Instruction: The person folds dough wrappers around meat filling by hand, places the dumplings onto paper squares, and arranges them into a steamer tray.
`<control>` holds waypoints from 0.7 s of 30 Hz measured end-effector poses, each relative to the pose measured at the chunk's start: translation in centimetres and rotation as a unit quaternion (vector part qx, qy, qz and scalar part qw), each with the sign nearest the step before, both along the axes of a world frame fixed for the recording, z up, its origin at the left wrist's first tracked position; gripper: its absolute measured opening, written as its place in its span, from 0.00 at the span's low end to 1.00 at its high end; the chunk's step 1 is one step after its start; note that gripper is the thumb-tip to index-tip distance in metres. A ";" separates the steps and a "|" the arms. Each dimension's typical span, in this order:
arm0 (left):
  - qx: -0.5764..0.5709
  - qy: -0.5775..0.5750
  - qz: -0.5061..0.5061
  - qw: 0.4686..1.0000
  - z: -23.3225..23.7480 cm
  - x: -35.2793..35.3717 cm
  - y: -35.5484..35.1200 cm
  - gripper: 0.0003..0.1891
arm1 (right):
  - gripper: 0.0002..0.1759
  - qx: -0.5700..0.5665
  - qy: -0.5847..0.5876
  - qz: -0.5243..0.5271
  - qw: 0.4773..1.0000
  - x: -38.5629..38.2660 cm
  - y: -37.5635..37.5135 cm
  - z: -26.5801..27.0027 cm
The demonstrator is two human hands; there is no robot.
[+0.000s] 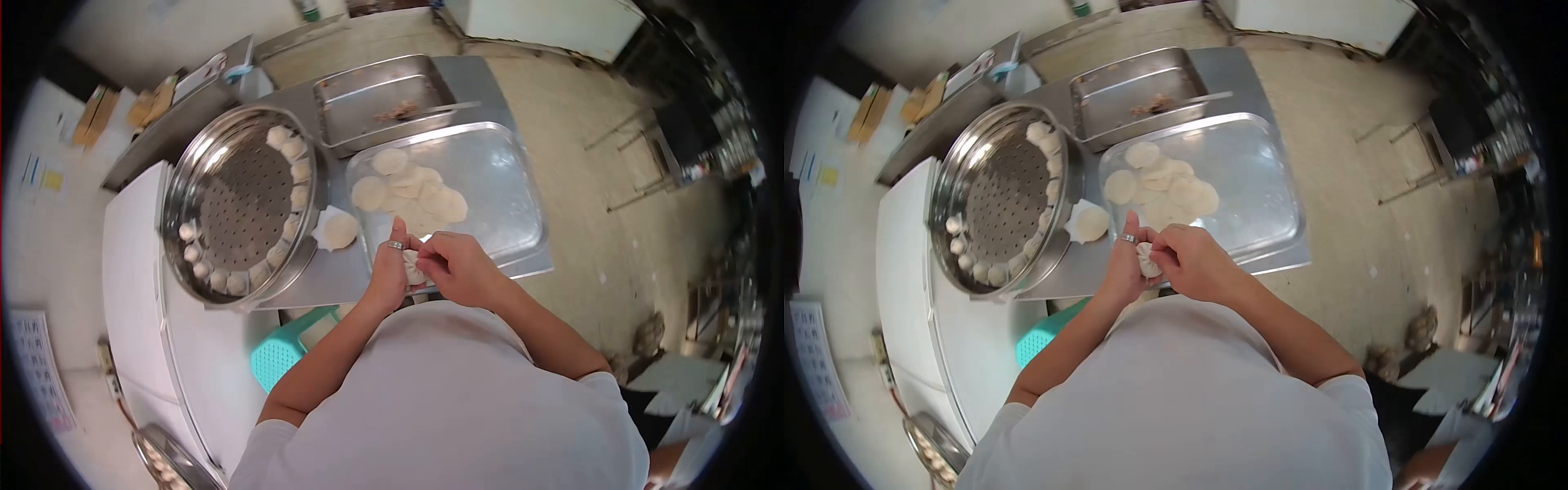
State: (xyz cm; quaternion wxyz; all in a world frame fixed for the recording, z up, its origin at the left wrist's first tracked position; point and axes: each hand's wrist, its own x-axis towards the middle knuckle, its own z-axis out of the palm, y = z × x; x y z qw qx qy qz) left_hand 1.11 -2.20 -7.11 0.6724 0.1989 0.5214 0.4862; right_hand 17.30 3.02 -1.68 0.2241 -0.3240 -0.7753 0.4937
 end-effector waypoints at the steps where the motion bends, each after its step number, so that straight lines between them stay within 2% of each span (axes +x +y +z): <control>1: -0.005 0.004 0.027 1.000 0.0 0.0 0.0 0.38 | 0.05 0.003 0.006 0.017 1.000 -0.4 0.4 -0.2; 3: -0.013 0.010 0.076 0.997 0.1 -0.2 0.0 0.38 | 0.06 0.011 0.017 0.047 0.999 -0.9 1.2 -0.8; 6: -0.002 -0.059 0.107 0.993 -0.8 -1.5 -0.1 0.41 | 0.10 -0.152 0.056 0.061 0.985 -1.2 2.4 0.1; 9: 0.004 -0.116 0.136 0.984 -0.8 -1.5 0.0 0.42 | 0.18 -0.022 0.017 0.103 0.994 -0.9 3.8 2.4; 12: -0.002 -0.178 0.120 0.977 0.1 -0.6 0.0 0.44 | 0.25 0.152 0.069 0.134 0.977 -1.7 3.2 1.2; 15: -0.083 -0.223 0.213 0.948 2.2 1.0 1.1 0.45 | 0.28 0.189 0.063 0.124 0.972 -2.2 3.3 -1.6; 18: 0.046 -0.356 0.106 0.927 -5.0 -1.5 -0.8 0.46 | 0.26 0.189 0.072 0.093 0.975 -2.6 3.1 -1.0; 21: -0.026 -0.345 0.125 0.930 -2.8 -1.9 -0.2 0.46 | 0.25 0.233 0.048 0.095 0.967 -3.3 3.0 -2.4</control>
